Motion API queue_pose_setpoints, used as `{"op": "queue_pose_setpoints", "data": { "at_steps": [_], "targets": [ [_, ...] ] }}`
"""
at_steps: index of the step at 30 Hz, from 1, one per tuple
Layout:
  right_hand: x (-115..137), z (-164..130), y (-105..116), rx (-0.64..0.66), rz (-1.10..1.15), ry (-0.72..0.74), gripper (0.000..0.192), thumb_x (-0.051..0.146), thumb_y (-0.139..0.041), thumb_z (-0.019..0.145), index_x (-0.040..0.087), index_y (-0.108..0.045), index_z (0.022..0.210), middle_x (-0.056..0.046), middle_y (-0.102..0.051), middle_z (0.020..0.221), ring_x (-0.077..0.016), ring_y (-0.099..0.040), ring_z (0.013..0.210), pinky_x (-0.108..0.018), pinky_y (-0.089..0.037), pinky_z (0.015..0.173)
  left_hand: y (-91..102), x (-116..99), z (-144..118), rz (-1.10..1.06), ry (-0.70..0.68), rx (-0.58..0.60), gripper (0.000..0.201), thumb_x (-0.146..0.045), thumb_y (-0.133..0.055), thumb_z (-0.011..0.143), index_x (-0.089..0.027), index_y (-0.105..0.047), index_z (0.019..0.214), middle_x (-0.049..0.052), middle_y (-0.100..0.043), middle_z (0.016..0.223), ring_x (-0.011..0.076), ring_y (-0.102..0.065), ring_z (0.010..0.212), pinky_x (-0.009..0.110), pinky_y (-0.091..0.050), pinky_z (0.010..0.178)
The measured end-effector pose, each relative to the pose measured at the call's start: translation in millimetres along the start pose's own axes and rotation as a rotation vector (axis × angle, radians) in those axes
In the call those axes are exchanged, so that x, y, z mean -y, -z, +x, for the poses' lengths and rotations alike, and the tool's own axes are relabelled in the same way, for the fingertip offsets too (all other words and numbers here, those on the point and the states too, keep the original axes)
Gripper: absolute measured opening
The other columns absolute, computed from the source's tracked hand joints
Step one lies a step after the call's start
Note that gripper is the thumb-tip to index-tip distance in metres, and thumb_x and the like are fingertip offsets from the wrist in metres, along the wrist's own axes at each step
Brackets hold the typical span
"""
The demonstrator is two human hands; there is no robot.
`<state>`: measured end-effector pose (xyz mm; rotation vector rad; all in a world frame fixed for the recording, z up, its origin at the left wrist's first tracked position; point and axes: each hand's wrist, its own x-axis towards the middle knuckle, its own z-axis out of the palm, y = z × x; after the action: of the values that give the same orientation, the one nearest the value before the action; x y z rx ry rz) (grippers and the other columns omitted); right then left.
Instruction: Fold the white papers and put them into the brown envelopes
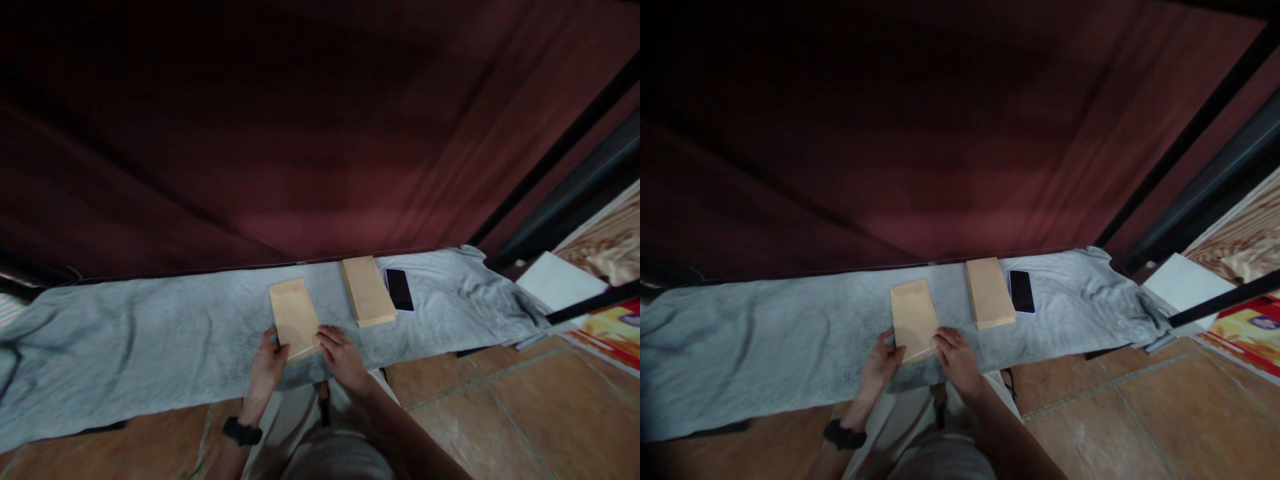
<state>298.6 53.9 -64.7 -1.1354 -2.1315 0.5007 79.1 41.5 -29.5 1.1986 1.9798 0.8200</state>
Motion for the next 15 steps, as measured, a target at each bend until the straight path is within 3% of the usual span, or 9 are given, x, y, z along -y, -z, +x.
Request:
{"op": "queue_pose_setpoints", "data": {
  "at_steps": [4, 7, 11, 15],
  "targets": [
    [-2, -1, -3, -0.029, -0.039, 0.019, 0.041, 0.008, -0.054, 0.096, 0.026, -0.068, 0.131, -0.006, -0.067, 0.138, -0.0224, -0.062, 0.128, -0.045, -0.047, 0.116, -7.7, -9, 11, 0.045, -0.355, -0.196, 0.036, -0.033, -0.065, 0.088, -0.023, -0.065, 0.123, 0.013, -0.072, 0.114, 0.0295, -0.067, 0.113, 0.042, -0.052, 0.101],
    [-2, -1, -5, -0.043, -0.05, 0.03, 0.043, 0.007, -0.054, 0.095, 0.026, -0.067, 0.132, -0.007, -0.067, 0.139, -0.0229, -0.063, 0.127, -0.046, -0.047, 0.116, -21.6, -20, 41, 0.141, -0.576, -0.164, 0.045, -0.038, -0.052, 0.097, -0.022, -0.06, 0.138, 0.015, -0.056, 0.151, 0.0306, -0.044, 0.146, 0.048, -0.034, 0.122],
    [-2, -2, -6, -0.057, -0.065, 0.02, 0.042, 0.009, -0.055, 0.094, 0.025, -0.068, 0.13, -0.007, -0.069, 0.136, -0.024, -0.064, 0.126, -0.047, -0.048, 0.115, -34.9, -28, 95, 0.423, -0.61, -0.134, 0.06, -0.043, -0.04, 0.101, -0.014, -0.045, 0.153, 0.018, -0.042, 0.163, 0.0332, -0.029, 0.156, 0.056, -0.021, 0.126],
    [-1, -3, -5, -0.07, -0.053, 0.046, 0.039, 0.01, -0.052, 0.097, 0.023, -0.067, 0.131, -0.009, -0.069, 0.136, -0.0244, -0.062, 0.128, -0.047, -0.047, 0.116, -38.6, -30, 133, 0.593, -0.653, -0.035, 0.061, -0.041, -0.03, 0.103, -0.012, -0.043, 0.156, 0.018, -0.042, 0.163, 0.0326, -0.03, 0.156, 0.056, -0.019, 0.126]
  ]
}}
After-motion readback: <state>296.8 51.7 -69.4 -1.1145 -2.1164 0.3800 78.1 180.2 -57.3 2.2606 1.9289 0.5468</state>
